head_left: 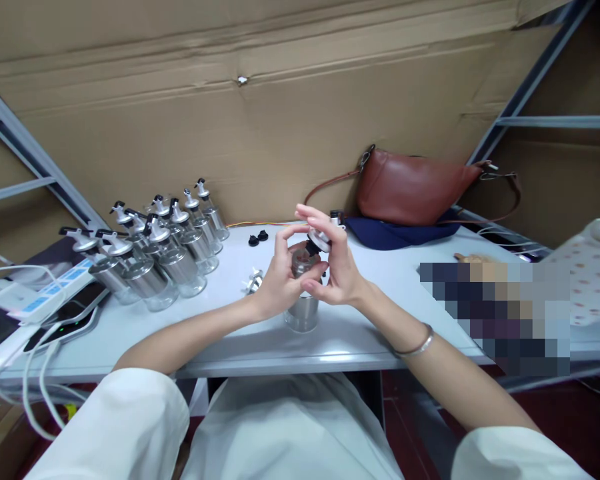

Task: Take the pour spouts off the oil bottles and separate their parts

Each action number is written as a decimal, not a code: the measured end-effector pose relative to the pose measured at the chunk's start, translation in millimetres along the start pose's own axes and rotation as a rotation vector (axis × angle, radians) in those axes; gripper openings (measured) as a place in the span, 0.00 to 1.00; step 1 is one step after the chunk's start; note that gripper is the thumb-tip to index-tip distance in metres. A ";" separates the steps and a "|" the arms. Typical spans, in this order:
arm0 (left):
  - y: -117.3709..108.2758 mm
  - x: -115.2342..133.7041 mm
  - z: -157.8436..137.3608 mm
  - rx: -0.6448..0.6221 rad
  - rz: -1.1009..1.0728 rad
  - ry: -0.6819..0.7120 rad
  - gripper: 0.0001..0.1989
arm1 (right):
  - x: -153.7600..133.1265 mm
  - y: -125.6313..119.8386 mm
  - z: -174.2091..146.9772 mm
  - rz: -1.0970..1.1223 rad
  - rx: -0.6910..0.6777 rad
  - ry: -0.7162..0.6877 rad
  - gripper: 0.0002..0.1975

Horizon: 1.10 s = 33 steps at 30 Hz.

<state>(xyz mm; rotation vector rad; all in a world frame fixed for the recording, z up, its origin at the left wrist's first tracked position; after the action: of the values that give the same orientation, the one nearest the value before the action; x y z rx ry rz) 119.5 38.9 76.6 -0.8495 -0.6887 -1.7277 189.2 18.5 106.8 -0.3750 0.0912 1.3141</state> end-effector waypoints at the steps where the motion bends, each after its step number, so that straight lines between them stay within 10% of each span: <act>1: 1.0 1.3 -0.9 -0.002 -0.008 0.026 0.21 | -0.8 0.4 -0.2 0.012 -0.004 -0.005 0.35; 14: 0.4 1.2 -2.9 0.020 -0.095 0.108 0.28 | -16.6 -1.5 -2.5 -0.118 0.003 -0.091 0.16; 33: -4.0 -2.8 -8.3 0.039 -0.053 0.196 0.21 | -17.4 -4.0 -8.0 -0.185 0.140 -0.140 0.21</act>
<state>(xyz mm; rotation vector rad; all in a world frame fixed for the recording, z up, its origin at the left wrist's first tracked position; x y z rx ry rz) 114.5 35.1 69.4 -0.6298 -0.6155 -1.8106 189.7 -1.1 105.0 -0.1671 0.0299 1.1398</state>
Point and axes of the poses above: each hand's wrist, its own z-axis towards the middle knuckle, its own y-axis out of the palm, x = y × z, the point moved 9 cm from there along z, towards the middle knuckle, and after that the axes turned 10 degrees about x, right-handed, at the moved point
